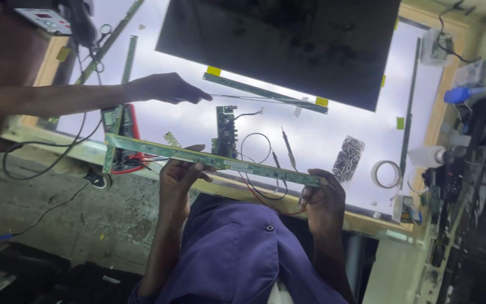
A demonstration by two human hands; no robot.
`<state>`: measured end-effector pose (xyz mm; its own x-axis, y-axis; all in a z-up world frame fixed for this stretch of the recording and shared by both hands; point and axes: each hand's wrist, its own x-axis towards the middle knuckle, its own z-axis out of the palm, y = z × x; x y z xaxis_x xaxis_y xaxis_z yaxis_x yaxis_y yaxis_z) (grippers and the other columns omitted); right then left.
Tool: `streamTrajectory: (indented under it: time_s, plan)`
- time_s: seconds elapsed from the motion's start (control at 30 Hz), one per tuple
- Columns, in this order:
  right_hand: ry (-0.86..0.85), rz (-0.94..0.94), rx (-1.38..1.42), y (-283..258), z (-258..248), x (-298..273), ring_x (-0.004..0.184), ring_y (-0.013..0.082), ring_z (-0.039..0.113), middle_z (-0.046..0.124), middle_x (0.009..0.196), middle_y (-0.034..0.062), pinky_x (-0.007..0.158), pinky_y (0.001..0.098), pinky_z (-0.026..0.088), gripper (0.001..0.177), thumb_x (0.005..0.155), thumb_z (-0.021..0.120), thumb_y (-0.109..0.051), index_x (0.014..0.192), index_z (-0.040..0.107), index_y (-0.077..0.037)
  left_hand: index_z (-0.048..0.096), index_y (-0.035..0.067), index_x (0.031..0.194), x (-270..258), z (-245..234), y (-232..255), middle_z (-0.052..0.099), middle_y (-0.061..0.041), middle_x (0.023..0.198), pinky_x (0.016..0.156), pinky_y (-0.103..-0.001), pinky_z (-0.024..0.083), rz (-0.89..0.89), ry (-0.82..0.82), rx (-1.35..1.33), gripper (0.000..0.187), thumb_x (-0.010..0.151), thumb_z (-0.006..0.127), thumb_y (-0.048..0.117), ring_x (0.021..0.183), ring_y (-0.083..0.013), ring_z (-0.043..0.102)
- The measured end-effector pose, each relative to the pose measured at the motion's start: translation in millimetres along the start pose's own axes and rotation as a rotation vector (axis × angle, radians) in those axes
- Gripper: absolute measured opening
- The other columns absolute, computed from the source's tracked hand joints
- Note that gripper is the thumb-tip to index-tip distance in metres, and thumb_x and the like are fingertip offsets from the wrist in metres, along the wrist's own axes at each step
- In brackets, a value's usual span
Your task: The person handles a long green circuit board, connects it to a multimeter, and tests it against a TV screen. They then connect a ribbon cable to the board and the screen, causing the screen to light up.
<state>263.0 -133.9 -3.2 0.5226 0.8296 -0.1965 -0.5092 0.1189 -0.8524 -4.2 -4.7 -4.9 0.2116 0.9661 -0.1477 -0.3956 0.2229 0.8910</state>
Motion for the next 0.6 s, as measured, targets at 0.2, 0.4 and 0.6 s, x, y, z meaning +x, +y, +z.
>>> streamTrajectory:
  time_s: [0.2, 0.4, 0.6]
  plan:
    - [0.009, 0.018, -0.040, -4.3, 1.9, -4.9, 0.045, 0.0223, 0.062, 0.058, 0.058, 0.0189, 0.035, 0.0308, 0.051, 0.035, 0.094, 0.047, -0.015, 0.115, 0.056, 0.011, 0.060, -0.010, 0.120, 2.6, 2.0, 4.1, 0.070, -0.027, 0.097, 0.057, -0.033, 0.062, 0.011, -0.028, 0.009, 0.040, 0.084, 0.066, 0.006, 0.079, -0.0308, 0.073]
    - [0.004, -0.019, -0.036, -7.4, 7.8, -4.9, 0.043, 0.0209, 0.061, 0.057, 0.056, 0.0183, 0.035, 0.0302, 0.051, 0.034, 0.094, 0.046, -0.014, 0.113, 0.056, 0.013, 0.059, -0.011, 0.120, -0.6, 13.4, 18.9, 0.069, -0.029, 0.096, 0.056, -0.035, 0.061, 0.011, -0.012, 0.030, 0.041, 0.084, 0.066, 0.007, 0.077, -0.0340, 0.072]
    - [-0.016, -0.022, -0.030, -5.7, 9.5, -1.7, 0.043, 0.0208, 0.061, 0.057, 0.055, 0.0190, 0.034, 0.0303, 0.052, 0.033, 0.094, 0.046, -0.013, 0.112, 0.057, 0.013, 0.059, -0.012, 0.118, 0.9, 8.6, 9.5, 0.069, -0.030, 0.089, 0.055, -0.035, 0.061, -0.006, 0.019, 0.003, 0.038, 0.093, 0.055, 0.016, 0.074, -0.0369, 0.073]
